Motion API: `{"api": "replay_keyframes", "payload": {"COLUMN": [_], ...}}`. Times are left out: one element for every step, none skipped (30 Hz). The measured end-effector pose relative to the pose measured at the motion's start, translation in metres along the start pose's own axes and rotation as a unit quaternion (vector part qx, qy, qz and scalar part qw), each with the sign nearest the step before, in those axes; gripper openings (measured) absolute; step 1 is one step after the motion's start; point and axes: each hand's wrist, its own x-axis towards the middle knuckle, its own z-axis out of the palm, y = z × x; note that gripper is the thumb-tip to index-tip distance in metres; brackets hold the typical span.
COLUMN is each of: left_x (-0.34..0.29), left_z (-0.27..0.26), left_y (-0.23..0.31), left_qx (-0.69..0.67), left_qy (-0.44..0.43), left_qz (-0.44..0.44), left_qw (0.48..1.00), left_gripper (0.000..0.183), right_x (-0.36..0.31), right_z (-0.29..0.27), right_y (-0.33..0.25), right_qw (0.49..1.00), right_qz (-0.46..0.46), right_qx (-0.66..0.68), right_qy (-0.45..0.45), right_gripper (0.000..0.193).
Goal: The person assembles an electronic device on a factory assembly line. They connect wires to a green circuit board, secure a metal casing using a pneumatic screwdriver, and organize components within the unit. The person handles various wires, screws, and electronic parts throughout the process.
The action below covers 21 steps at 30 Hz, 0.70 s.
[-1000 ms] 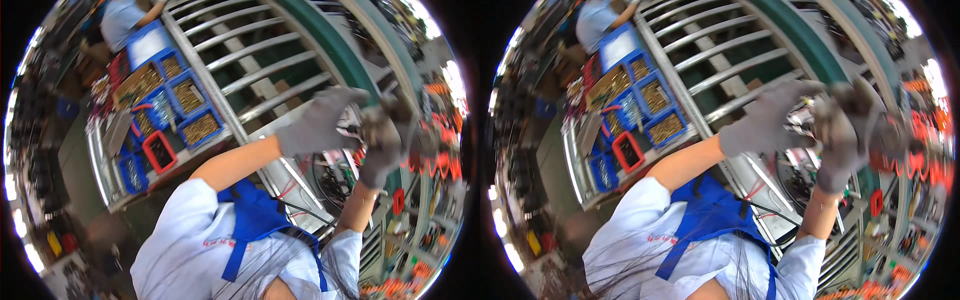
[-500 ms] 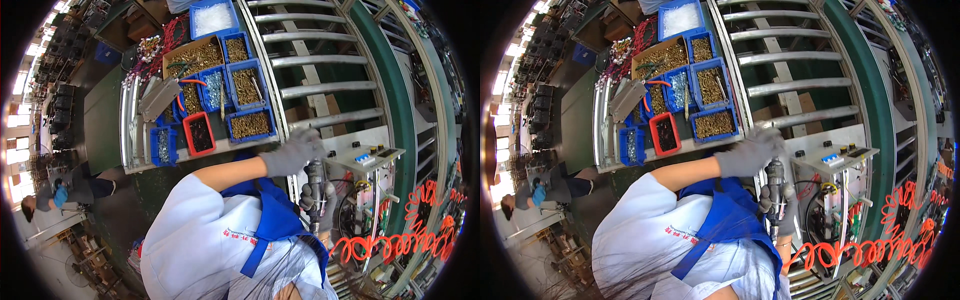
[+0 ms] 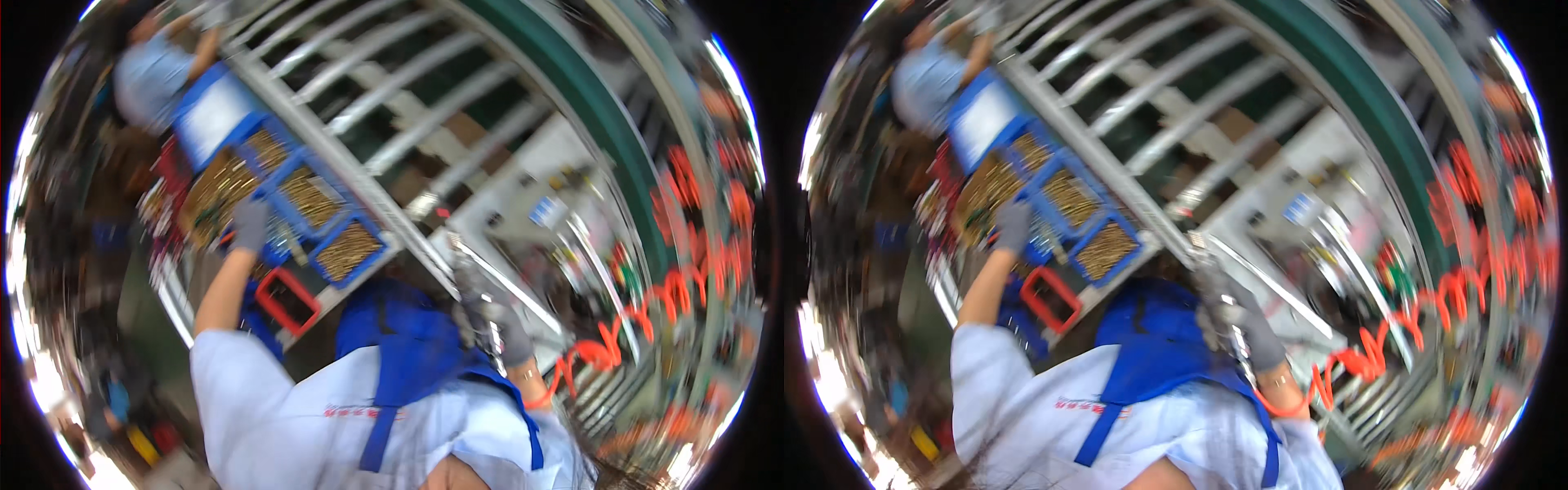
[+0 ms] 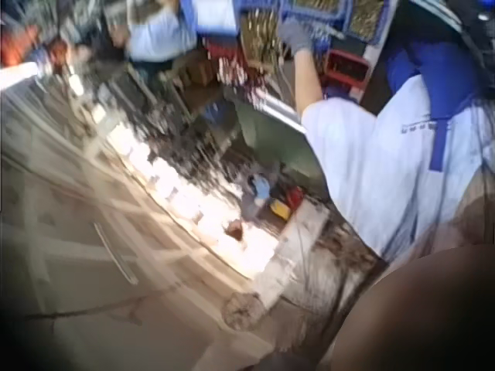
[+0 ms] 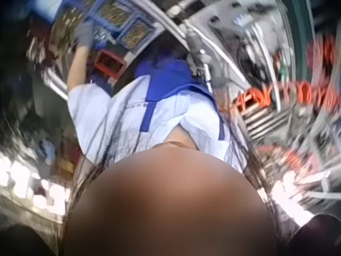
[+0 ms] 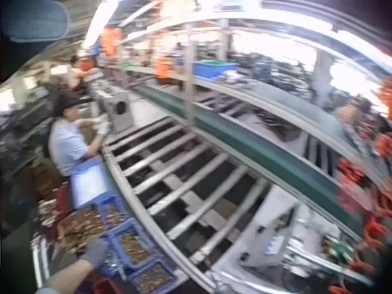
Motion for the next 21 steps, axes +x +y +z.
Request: {"api": "replay_keyframes", "payload": {"left_x": [-0.010,-0.007,-0.007,-0.005,0.003,0.011,0.012,0.011,0.009,0.011,0.015,0.018,0.022,0.024,0.020,0.014,0.013,0.012,0.013,0.015,0.017], "left_z": [-0.017,-0.034,-0.039,-0.031,-0.039,-0.049,-0.062,-0.072,-0.074,-0.079,-0.086,-0.091,-0.096,-0.100,-0.095,-0.083,-0.073,-0.078,-0.084,-0.093,-0.103], "left_y": [0.004,0.013,0.008,-0.002,0.002,0.002,0.004,0.008,0.012,0.014,0.018,0.022,0.027,0.030,0.028,0.017,0.009,0.020,0.028,0.036,0.051], "left_qx": [0.003,-0.008,-0.016,0.016,0.025,0.044,0.029,0.011,-0.013,-0.033,-0.054,-0.044,-0.035,-0.025,-0.015,-0.005,0.005,0.012,-0.018,-0.048,-0.079], "left_qy": [0.063,-0.047,-0.080,-0.117,-0.132,-0.158,-0.147,-0.138,-0.113,-0.087,-0.062,-0.094,-0.125,-0.157,-0.136,-0.111,-0.086,-0.064,-0.068,-0.073,-0.077], "left_qz": [0.049,0.005,0.021,-0.008,-0.035,-0.031,-0.035,-0.041,-0.048,-0.054,-0.063,-0.065,-0.069,-0.075,-0.075,-0.079,-0.078,-0.077,-0.111,-0.145,-0.177], "left_qw": [0.997,0.999,0.996,0.993,0.990,0.986,0.988,0.990,0.992,0.994,0.995,0.993,0.989,0.985,0.988,0.991,0.993,0.995,0.991,0.986,0.978], "left_gripper": [0.015,0.015,0.014,0.014,0.014,0.014,0.013,0.012,0.012,0.013,0.013,0.014,0.015,0.017,0.015,0.015,0.014,0.015,0.014,0.015,0.015], "right_x": [-0.002,-0.009,-0.022,-0.034,-0.044,-0.054,-0.063,-0.081,-0.096,-0.110,-0.127,-0.143,-0.157,-0.171,-0.183,-0.198,-0.214,-0.228,-0.242,-0.254,-0.266], "right_z": [-0.006,-0.010,-0.012,-0.018,-0.025,-0.033,-0.043,-0.046,-0.050,-0.056,-0.062,-0.067,-0.073,-0.079,-0.089,-0.095,-0.102,-0.109,-0.116,-0.121,-0.126], "right_y": [-0.003,-0.004,-0.006,-0.009,-0.009,-0.009,-0.006,-0.002,0.005,0.012,0.015,0.021,0.028,0.035,0.044,0.049,0.055,0.061,0.071,0.081,0.091], "right_qw": [1.000,1.000,1.000,1.000,0.999,0.999,0.998,0.997,0.994,0.992,0.990,0.989,0.987,0.985,0.983,0.981,0.981,0.979,0.977,0.975,0.971], "right_qz": [-0.005,-0.016,-0.021,-0.022,-0.029,-0.029,-0.028,-0.056,-0.080,-0.105,-0.117,-0.113,-0.119,-0.123,-0.118,-0.115,-0.103,-0.088,-0.085,-0.077,-0.070], "right_qx": [-0.007,-0.011,-0.011,-0.012,-0.012,-0.014,-0.026,-0.022,-0.016,-0.007,0.003,0.004,0.009,0.013,-0.015,0.002,-0.010,-0.025,-0.017,-0.008,0.002], "right_qy": [-0.013,-0.018,0.005,0.016,0.032,0.037,0.041,0.058,0.069,0.076,0.081,0.091,0.107,0.122,0.137,0.153,0.166,0.182,0.194,0.210,0.227], "right_gripper": [0.075,0.075,0.075,0.075,0.075,0.076,0.082,0.080,0.078,0.076,0.077,0.079,0.078,0.078,0.075,0.072,0.071,0.070,0.069,0.069,0.069]}}
